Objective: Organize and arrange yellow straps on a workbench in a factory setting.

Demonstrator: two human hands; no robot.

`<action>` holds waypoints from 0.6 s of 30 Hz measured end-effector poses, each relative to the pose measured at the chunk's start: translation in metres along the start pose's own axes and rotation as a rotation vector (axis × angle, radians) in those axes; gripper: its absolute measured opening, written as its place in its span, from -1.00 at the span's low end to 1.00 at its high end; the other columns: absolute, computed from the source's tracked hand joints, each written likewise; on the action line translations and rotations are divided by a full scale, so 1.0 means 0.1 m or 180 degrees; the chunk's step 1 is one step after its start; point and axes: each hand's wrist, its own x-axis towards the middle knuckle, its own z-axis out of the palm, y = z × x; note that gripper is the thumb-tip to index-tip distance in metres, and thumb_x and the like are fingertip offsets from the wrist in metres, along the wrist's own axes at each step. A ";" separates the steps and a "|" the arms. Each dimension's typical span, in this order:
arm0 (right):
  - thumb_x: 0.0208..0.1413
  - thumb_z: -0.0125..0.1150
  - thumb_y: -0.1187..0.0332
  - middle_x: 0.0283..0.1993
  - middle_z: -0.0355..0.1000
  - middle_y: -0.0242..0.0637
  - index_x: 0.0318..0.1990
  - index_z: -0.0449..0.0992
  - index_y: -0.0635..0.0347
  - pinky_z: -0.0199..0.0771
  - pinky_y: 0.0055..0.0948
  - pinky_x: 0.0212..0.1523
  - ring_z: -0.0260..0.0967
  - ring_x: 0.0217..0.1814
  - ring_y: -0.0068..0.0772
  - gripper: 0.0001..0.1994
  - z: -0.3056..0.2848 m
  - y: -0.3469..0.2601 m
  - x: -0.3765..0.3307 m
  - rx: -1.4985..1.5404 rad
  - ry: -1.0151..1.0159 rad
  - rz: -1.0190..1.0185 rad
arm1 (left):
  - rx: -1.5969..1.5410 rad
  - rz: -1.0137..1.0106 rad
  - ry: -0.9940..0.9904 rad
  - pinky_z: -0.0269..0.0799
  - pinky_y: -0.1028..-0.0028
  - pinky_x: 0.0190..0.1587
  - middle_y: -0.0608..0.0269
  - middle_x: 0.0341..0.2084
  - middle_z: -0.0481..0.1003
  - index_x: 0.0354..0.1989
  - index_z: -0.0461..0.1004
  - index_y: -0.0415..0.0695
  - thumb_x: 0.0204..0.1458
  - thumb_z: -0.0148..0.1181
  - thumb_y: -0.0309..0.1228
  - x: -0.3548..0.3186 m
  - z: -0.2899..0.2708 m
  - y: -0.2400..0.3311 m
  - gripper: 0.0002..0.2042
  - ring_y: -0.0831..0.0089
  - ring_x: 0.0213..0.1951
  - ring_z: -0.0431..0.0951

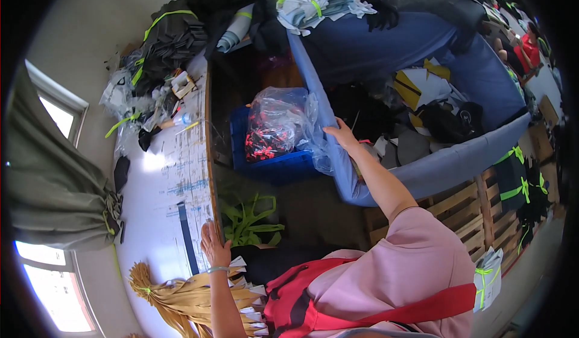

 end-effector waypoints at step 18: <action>-0.04 0.24 0.09 -0.02 0.50 0.12 0.17 0.33 0.36 0.41 -0.19 0.11 0.47 0.05 0.06 -0.34 0.03 -0.25 0.05 -0.1739 0.0384 -0.0209 | 0.0635 0.0040 0.0341 -0.17 0.06 0.40 0.10 0.45 -0.07 0.45 -0.04 -0.06 -0.08 0.06 -0.68 -0.02 0.21 -0.01 -0.18 0.08 0.45 -0.08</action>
